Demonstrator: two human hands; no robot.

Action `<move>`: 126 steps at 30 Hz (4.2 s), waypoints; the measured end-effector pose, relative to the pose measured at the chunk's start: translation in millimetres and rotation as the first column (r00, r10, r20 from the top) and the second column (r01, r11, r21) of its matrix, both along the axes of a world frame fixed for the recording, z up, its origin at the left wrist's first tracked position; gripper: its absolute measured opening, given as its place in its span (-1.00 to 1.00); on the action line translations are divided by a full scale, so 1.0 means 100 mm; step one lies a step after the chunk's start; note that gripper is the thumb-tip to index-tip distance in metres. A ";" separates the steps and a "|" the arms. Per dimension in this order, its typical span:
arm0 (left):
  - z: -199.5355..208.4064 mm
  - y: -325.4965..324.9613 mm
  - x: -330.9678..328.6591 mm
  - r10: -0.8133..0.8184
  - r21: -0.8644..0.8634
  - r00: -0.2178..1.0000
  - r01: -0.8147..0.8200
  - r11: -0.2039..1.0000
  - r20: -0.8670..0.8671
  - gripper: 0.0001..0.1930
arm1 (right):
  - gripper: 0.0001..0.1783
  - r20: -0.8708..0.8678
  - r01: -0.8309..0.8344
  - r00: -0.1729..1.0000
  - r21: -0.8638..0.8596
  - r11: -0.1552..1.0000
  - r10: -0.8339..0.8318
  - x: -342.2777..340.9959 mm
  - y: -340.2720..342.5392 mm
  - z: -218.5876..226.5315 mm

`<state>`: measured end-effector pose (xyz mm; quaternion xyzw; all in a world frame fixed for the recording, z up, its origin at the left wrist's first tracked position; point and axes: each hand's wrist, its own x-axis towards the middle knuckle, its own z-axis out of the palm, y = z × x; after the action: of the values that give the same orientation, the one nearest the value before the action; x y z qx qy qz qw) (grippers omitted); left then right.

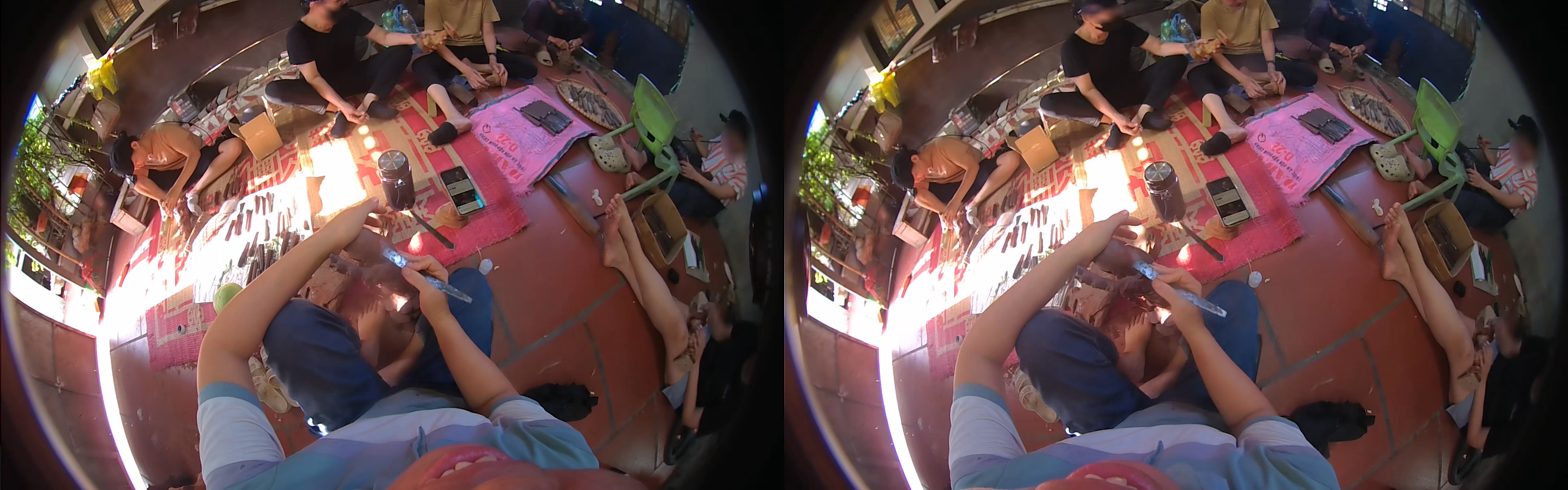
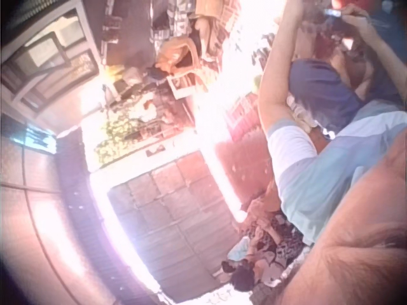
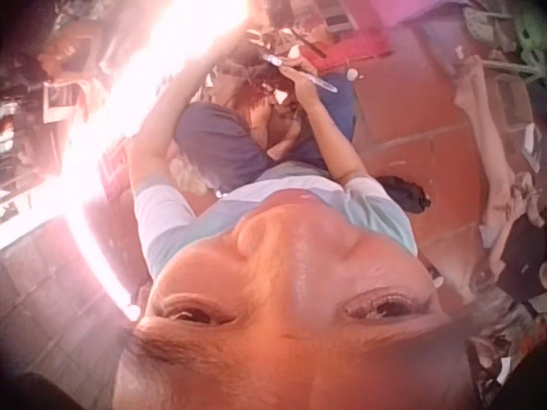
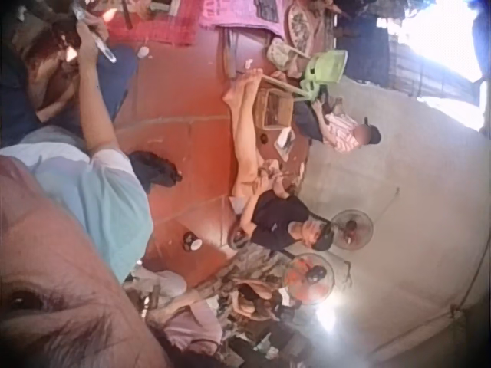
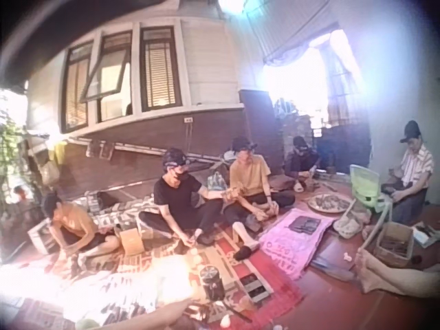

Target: The person sits on the floor and carves a piece of dark wood using a knife. They hold the wood in their left hand and use the knife in their right hand to shape it. The person occasionally pauses to inspect the wood or adjust their grip.

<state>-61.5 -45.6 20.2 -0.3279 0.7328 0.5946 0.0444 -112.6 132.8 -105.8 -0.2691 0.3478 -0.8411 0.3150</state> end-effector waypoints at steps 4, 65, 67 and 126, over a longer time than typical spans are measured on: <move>0.05 -0.03 0.10 -0.057 -0.069 0.998 0.059 0.996 0.027 -0.44 | -0.79 0.213 -0.073 0.974 -0.015 0.997 0.075 -0.19 0.09 0.10; 0.16 0.19 0.89 -0.356 -0.215 0.858 0.293 0.932 -0.371 -0.01 | -0.90 -0.643 0.232 0.763 0.174 0.957 -0.067 0.07 -0.18 1.02; 0.16 0.18 0.95 -0.345 -0.210 0.872 0.287 0.935 -0.346 -0.02 | -0.89 -0.348 0.087 0.937 0.298 0.950 0.023 -0.04 -0.18 1.05; 0.05 0.15 0.85 -0.204 0.081 0.892 0.257 0.963 -0.403 -0.03 | -0.90 -0.628 0.214 0.778 0.306 0.928 0.028 -0.07 -0.44 1.23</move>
<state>23.1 -31.0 25.4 -0.1094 0.7196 0.6856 -0.0109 -120.0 88.6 16.9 -0.4508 0.5932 -0.6412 0.1838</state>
